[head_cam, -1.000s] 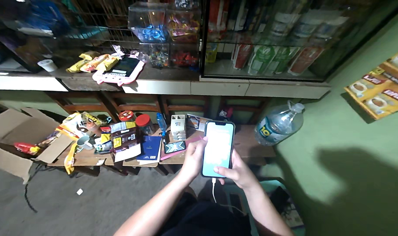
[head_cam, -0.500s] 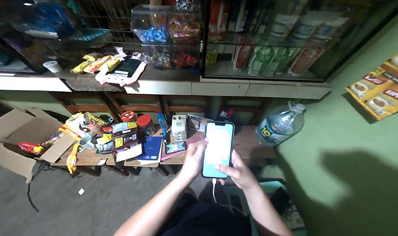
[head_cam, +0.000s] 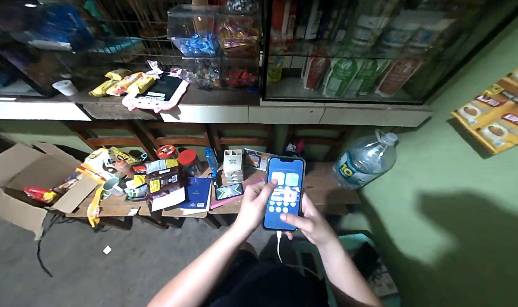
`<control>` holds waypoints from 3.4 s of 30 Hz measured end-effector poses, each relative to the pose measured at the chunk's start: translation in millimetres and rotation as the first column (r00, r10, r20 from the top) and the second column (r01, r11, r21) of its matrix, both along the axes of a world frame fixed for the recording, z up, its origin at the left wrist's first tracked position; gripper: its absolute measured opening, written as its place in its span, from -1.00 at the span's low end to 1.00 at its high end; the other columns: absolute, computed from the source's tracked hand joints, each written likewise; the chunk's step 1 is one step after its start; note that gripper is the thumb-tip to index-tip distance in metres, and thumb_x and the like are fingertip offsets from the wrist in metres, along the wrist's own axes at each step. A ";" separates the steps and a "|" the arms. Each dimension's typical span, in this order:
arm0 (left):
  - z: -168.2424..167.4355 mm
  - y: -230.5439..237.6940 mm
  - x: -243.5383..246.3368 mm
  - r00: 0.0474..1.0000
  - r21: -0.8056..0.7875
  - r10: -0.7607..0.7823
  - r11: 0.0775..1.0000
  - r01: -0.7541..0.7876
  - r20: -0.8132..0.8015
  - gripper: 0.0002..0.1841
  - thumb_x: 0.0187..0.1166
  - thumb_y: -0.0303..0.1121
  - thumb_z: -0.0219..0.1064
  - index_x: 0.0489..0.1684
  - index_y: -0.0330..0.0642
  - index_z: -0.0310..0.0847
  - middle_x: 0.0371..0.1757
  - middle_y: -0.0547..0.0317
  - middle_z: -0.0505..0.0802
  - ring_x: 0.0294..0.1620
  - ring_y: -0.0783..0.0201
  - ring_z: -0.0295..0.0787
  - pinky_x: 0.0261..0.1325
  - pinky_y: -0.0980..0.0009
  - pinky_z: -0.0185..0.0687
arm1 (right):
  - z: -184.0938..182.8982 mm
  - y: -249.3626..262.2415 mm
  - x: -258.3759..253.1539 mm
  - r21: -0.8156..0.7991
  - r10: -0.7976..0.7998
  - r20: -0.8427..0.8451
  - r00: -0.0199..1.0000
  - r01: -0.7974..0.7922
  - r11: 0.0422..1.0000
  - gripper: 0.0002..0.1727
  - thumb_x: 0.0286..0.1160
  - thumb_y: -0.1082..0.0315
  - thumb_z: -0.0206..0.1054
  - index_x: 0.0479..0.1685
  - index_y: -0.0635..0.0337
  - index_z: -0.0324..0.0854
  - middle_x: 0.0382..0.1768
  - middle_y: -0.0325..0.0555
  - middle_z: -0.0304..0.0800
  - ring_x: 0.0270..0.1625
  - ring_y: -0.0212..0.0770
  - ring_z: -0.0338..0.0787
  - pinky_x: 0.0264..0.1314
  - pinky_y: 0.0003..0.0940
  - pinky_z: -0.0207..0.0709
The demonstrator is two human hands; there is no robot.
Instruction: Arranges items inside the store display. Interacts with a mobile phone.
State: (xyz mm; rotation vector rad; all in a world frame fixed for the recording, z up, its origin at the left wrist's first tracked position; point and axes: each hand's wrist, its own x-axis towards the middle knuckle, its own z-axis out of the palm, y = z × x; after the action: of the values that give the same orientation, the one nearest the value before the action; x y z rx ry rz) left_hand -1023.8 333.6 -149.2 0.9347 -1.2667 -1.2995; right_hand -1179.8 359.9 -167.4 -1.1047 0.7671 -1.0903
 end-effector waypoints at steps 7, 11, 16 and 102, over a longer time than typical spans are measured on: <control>-0.6 -2.2 0.3 1.000 0.012 0.005 1.000 -0.005 -0.015 -0.56 0.76 -0.43 -0.15 -0.45 -0.09 0.68 -0.49 0.48 0.84 -0.40 0.59 0.81 -0.20 0.55 0.78 | -0.9 -2.9 0.3 0.003 0.001 0.003 1.000 -0.001 1.000 -0.29 0.23 0.56 0.33 0.44 0.21 0.08 -0.07 -0.34 0.81 -0.44 -0.49 0.81 -0.62 -0.60 0.65; -0.9 -2.7 1.0 0.999 0.020 0.022 1.000 -0.021 -0.032 -0.49 0.77 -0.41 -0.27 -0.41 -0.10 0.69 -0.48 0.48 0.85 -0.37 0.61 0.81 -0.17 0.55 0.79 | -0.3 -4.2 0.4 0.035 0.000 0.018 1.000 -0.001 0.999 -0.44 0.44 0.46 0.15 0.47 0.19 0.10 -0.09 -0.34 0.81 -0.42 -0.48 0.82 -0.61 -0.58 0.66; -0.9 -4.7 2.3 0.999 0.012 0.016 1.000 -0.015 -0.037 -0.48 0.76 -0.42 -0.29 -0.43 -0.07 0.69 -0.48 0.49 0.85 -0.38 0.61 0.82 -0.18 0.56 0.78 | 4.0 -6.6 3.3 0.110 -0.043 0.044 0.998 0.038 0.993 -0.58 0.66 0.43 -0.12 0.49 0.16 0.13 -0.12 -0.27 0.84 -0.44 -0.42 0.83 -0.64 -0.57 0.65; 6.7 9.2 47.8 0.992 0.090 0.122 0.988 -0.124 0.025 -0.54 0.79 -0.38 -0.28 -0.25 -0.17 0.64 -0.44 0.55 0.79 -0.32 0.72 0.73 -0.11 0.64 0.70 | -28.6 -20.9 34.0 0.062 0.163 0.240 0.957 -0.183 0.981 -0.13 0.10 0.08 0.57 0.45 0.07 0.18 -0.13 -0.38 0.89 -0.40 -0.40 0.85 -0.59 -0.45 0.68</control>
State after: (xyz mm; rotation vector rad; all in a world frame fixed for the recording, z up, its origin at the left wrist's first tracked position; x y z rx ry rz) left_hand -976.0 342.7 -142.5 1.0761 -1.1535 -1.2628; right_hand -1145.8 339.0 -195.9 -0.9340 0.5139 -1.0089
